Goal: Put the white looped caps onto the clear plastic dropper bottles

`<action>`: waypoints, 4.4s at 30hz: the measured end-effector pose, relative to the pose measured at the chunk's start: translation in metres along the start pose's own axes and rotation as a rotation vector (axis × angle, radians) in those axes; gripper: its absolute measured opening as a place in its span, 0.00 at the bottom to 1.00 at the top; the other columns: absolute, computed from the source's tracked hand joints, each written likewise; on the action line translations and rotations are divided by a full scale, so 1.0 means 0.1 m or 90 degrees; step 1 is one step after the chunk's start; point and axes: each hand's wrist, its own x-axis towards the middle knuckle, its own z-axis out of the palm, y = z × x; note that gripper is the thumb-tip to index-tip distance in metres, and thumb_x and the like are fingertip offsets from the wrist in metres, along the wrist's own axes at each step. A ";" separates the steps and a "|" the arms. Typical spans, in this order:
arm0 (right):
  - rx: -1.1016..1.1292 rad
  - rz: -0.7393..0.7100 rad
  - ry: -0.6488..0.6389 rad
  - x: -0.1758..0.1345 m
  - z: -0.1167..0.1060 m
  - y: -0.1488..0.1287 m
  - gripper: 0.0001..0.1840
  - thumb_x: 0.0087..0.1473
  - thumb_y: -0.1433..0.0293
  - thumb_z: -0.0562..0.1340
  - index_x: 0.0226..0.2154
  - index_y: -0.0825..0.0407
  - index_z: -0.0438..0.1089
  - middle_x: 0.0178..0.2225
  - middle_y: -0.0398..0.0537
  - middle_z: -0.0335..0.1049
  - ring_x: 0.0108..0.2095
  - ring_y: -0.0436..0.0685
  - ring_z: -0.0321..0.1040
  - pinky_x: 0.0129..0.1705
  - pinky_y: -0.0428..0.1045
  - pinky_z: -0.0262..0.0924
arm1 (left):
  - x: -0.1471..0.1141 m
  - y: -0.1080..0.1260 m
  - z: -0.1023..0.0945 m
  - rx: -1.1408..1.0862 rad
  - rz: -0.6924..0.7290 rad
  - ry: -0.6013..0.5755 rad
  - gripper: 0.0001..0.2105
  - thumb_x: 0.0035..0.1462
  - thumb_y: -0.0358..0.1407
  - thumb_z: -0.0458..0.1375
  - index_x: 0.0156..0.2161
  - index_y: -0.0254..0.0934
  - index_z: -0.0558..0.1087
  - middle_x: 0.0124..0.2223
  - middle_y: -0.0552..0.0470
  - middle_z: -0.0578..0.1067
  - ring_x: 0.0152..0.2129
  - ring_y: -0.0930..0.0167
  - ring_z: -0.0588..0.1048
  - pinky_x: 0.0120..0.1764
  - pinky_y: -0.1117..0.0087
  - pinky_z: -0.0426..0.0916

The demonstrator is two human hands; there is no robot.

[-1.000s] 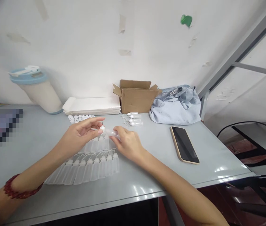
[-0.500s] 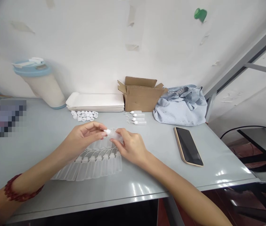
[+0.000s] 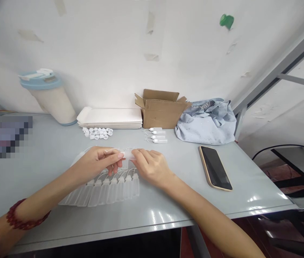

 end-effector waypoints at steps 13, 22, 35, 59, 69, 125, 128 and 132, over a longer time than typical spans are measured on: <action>0.009 -0.011 0.012 0.03 -0.05 -0.02 0.07 0.61 0.70 0.55 0.37 0.55 0.68 0.28 0.49 0.75 0.25 0.51 0.69 0.25 0.46 0.57 | 0.00 0.02 -0.07 0.051 0.005 -0.019 0.18 0.57 0.46 0.53 0.23 0.36 0.72 0.21 0.55 0.72 0.17 0.75 0.70 0.21 0.75 0.66; 0.047 -0.007 0.033 0.02 -0.01 -0.02 0.07 0.61 0.70 0.56 0.35 0.58 0.66 0.26 0.47 0.73 0.23 0.50 0.67 0.23 0.45 0.56 | -0.02 0.03 -0.08 0.066 0.057 0.003 0.08 0.53 0.40 0.60 0.34 0.39 0.76 0.26 0.57 0.73 0.23 0.75 0.70 0.28 0.77 0.67; 0.085 -0.010 0.012 0.02 0.01 -0.03 0.08 0.62 0.70 0.53 0.37 0.58 0.64 0.28 0.49 0.72 0.25 0.51 0.67 0.24 0.45 0.56 | 0.02 -0.02 -0.06 0.054 0.002 -0.035 0.16 0.56 0.45 0.55 0.24 0.35 0.71 0.21 0.56 0.71 0.19 0.75 0.69 0.25 0.75 0.65; 0.197 0.007 0.070 0.05 -0.03 -0.05 0.07 0.59 0.75 0.56 0.42 0.56 0.63 0.32 0.51 0.72 0.31 0.52 0.69 0.28 0.45 0.63 | -0.02 0.01 -0.03 -0.028 0.008 -0.099 0.19 0.59 0.46 0.51 0.25 0.35 0.71 0.24 0.55 0.72 0.19 0.75 0.71 0.26 0.74 0.67; 0.203 0.016 0.021 0.04 -0.08 -0.10 0.11 0.63 0.68 0.52 0.41 0.57 0.64 0.27 0.49 0.69 0.22 0.51 0.63 0.21 0.45 0.56 | -0.06 0.04 -0.05 0.033 0.030 -0.042 0.15 0.57 0.45 0.54 0.27 0.36 0.70 0.22 0.58 0.70 0.19 0.75 0.69 0.25 0.75 0.65; 0.136 0.398 -0.007 -0.23 0.30 1.11 0.16 0.55 0.67 0.55 0.43 0.56 0.71 0.42 0.56 0.73 0.41 0.62 0.67 0.43 0.57 0.61 | 0.38 -0.64 -0.73 0.607 0.212 0.199 0.19 0.58 0.32 0.43 0.48 0.37 0.73 0.50 0.48 0.74 0.47 0.56 0.64 0.48 0.55 0.63; 0.137 0.366 -0.029 -0.24 0.32 1.11 0.15 0.55 0.69 0.55 0.43 0.55 0.71 0.42 0.54 0.74 0.43 0.62 0.67 0.47 0.58 0.58 | 0.38 -0.63 -0.73 0.600 0.215 0.205 0.18 0.58 0.33 0.44 0.47 0.39 0.74 0.48 0.48 0.75 0.46 0.57 0.65 0.47 0.57 0.64; 0.128 0.346 -0.043 -0.26 0.35 1.13 0.14 0.54 0.72 0.56 0.43 0.55 0.71 0.42 0.54 0.73 0.44 0.62 0.66 0.48 0.58 0.57 | 0.38 -0.62 -0.72 0.597 0.229 0.207 0.18 0.58 0.33 0.44 0.45 0.38 0.75 0.46 0.46 0.76 0.43 0.58 0.67 0.45 0.58 0.64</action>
